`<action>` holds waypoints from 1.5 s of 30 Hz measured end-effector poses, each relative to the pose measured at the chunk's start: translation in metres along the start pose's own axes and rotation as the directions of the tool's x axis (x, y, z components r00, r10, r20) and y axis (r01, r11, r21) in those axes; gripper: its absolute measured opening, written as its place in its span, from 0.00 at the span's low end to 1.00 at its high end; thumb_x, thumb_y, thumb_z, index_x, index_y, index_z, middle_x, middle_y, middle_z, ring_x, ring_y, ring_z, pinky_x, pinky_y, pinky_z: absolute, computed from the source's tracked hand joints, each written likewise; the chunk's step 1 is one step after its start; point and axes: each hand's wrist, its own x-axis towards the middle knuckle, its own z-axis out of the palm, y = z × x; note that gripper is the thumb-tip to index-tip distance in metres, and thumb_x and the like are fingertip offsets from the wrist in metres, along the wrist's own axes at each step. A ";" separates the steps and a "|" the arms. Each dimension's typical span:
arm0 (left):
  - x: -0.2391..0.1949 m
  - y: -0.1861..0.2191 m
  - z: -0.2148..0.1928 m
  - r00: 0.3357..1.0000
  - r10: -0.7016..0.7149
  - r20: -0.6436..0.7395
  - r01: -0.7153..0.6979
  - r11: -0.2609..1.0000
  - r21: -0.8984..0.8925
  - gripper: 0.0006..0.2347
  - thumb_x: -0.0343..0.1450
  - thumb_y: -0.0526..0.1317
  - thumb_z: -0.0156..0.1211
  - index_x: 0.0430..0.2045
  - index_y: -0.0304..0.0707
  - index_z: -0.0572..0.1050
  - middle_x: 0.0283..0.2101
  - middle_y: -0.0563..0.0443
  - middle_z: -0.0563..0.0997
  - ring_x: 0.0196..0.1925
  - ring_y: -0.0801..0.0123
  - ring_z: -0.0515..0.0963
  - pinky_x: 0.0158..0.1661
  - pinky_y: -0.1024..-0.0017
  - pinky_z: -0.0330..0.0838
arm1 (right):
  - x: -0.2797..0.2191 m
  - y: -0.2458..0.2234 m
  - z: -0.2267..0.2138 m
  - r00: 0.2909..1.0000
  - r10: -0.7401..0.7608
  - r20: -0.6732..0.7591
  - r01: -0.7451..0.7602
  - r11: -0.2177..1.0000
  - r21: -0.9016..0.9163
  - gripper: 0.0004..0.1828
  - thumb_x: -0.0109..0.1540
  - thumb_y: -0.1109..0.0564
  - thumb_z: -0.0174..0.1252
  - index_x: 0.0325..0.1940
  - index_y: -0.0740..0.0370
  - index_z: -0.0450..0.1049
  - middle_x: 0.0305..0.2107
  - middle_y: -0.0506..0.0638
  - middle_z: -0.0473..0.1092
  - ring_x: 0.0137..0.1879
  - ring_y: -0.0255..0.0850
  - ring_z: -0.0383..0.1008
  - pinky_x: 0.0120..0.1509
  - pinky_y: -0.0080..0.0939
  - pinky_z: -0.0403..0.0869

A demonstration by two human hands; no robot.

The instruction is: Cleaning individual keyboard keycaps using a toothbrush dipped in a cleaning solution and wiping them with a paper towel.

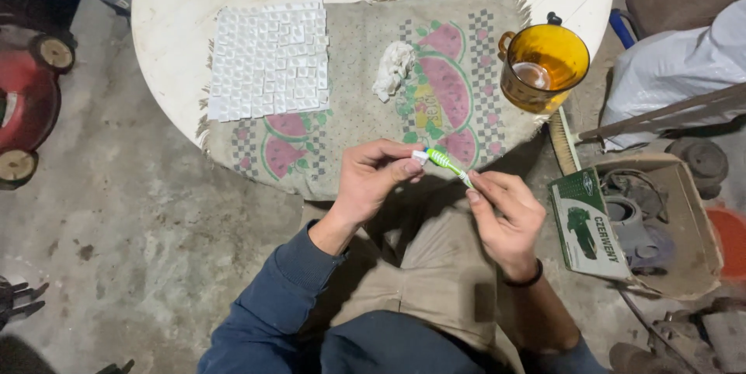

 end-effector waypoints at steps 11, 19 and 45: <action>-0.006 -0.007 0.016 0.998 -0.064 -0.002 0.064 0.998 0.028 0.09 0.74 0.30 0.65 0.47 0.26 0.79 0.41 0.47 0.84 0.40 0.74 0.81 0.43 0.75 0.77 | -0.022 0.003 0.007 0.997 -0.010 -0.077 0.007 0.999 -0.037 0.14 0.61 0.71 0.65 0.51 0.70 0.79 0.43 0.58 0.75 0.44 0.42 0.77 0.49 0.37 0.76; -0.012 -0.028 0.010 0.978 -0.132 0.162 0.165 0.964 -0.210 0.11 0.74 0.30 0.65 0.50 0.28 0.77 0.44 0.47 0.81 0.42 0.71 0.81 0.45 0.72 0.78 | -0.036 0.008 0.018 0.994 0.108 -0.024 -0.103 0.982 0.161 0.14 0.62 0.71 0.64 0.52 0.70 0.78 0.44 0.57 0.75 0.44 0.38 0.76 0.47 0.33 0.75; -0.048 -0.072 0.002 0.999 -0.031 0.013 0.034 0.920 -0.391 0.11 0.72 0.31 0.71 0.46 0.28 0.79 0.48 0.38 0.85 0.52 0.59 0.85 0.58 0.60 0.78 | -0.050 -0.009 0.032 0.994 0.078 -0.076 -0.074 0.996 0.059 0.15 0.62 0.70 0.64 0.53 0.67 0.77 0.43 0.57 0.74 0.45 0.43 0.76 0.51 0.37 0.75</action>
